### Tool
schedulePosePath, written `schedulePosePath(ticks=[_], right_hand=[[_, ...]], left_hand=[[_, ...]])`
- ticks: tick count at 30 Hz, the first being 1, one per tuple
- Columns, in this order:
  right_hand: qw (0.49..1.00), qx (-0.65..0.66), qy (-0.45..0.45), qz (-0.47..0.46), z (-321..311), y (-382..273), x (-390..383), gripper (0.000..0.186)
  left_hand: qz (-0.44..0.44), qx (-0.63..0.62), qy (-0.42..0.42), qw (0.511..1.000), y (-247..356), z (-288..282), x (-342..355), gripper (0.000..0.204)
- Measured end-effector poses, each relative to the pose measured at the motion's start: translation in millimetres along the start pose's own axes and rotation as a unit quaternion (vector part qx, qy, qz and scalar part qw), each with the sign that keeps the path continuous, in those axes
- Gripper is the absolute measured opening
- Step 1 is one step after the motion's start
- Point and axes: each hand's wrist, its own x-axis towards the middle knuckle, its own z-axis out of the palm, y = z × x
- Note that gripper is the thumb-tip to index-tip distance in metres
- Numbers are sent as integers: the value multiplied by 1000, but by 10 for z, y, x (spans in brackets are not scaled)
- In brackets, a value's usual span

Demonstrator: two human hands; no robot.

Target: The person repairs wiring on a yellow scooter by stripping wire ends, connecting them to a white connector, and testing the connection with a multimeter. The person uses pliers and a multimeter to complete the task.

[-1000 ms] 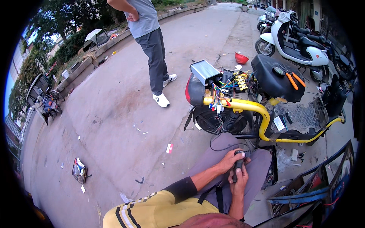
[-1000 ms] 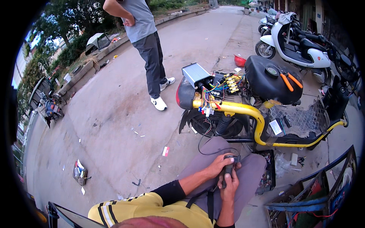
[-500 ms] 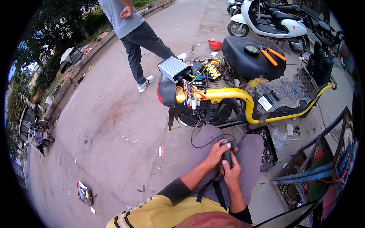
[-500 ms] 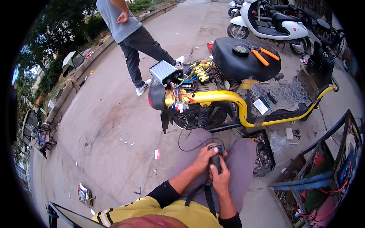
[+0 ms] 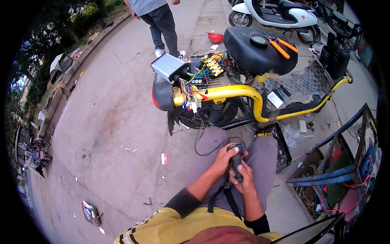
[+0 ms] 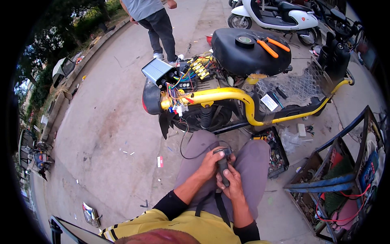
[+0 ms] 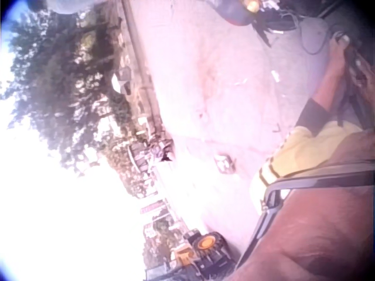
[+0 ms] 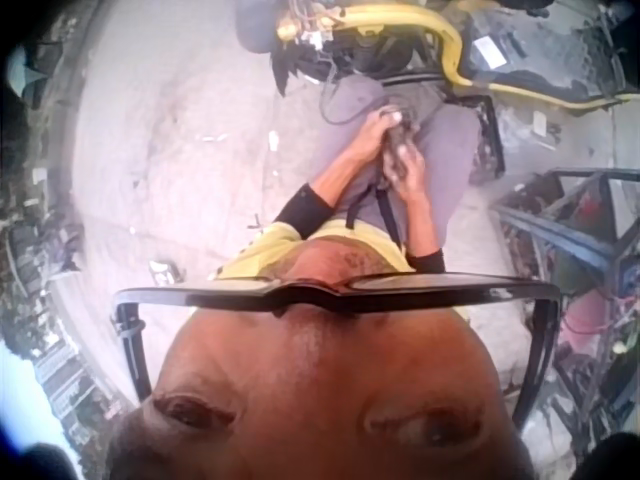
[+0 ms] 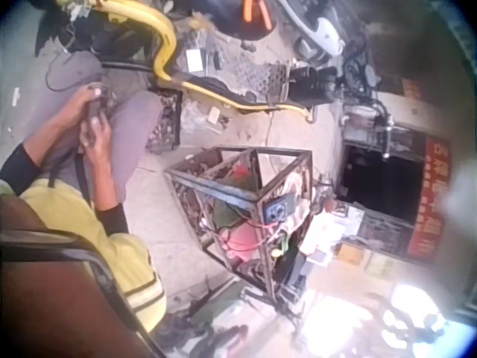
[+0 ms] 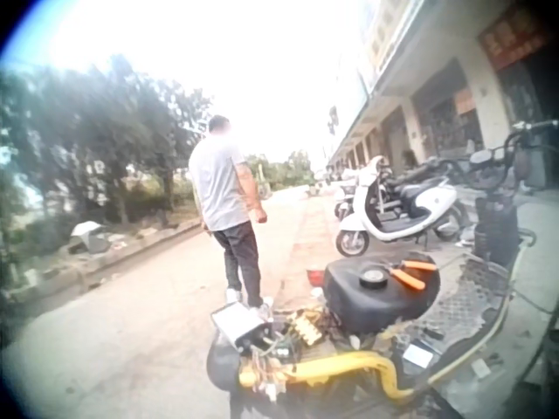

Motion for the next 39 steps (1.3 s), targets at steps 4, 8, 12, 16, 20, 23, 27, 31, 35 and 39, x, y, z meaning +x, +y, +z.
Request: schedulePosePath(ticks=[4, 8, 12, 16, 20, 23, 27, 31, 35, 39], right_hand=[[954, -267, 76, -111, 123, 79, -35, 51], [999, -37, 0, -24, 43, 70, 10, 48], [973, -208, 39, -87, 104, 60, -9, 49], [982, -163, 46, -84, 76, 128, 2, 50], [988, -137, 23, -71, 3, 94, 14, 51], [916, -356, 99, -156, 51, 203, -7, 52], [999, -50, -18, -5, -65, 30, -2, 52], [916, -350, 107, -165, 81, 201, -21, 49], [994, 83, -65, 31, -111, 37, 17, 50], [891, -384, 97, -222, 87, 213, -3, 46]], left_hand=[[-13, 18, 20, 1000, 6, -6, -11, 34], [-16, 6, 11, 1000, 30, -20, -21, 34], [-8, -1, 14, 1000, 22, -28, -26, 34], [-36, 10, 21, 999, 87, 7, -43, 36], [-12, 23, 25, 999, 106, 30, -53, 35], [-5, 24, 21, 999, 62, 20, -21, 35], [-17, 6, 18, 1000, 59, 4, -36, 35], [-6, 35, 27, 999, 68, 47, -27, 35], [-9, 21, 21, 1000, 57, 23, -39, 31], [-4, 60, 28, 998, 101, 66, -30, 31]])
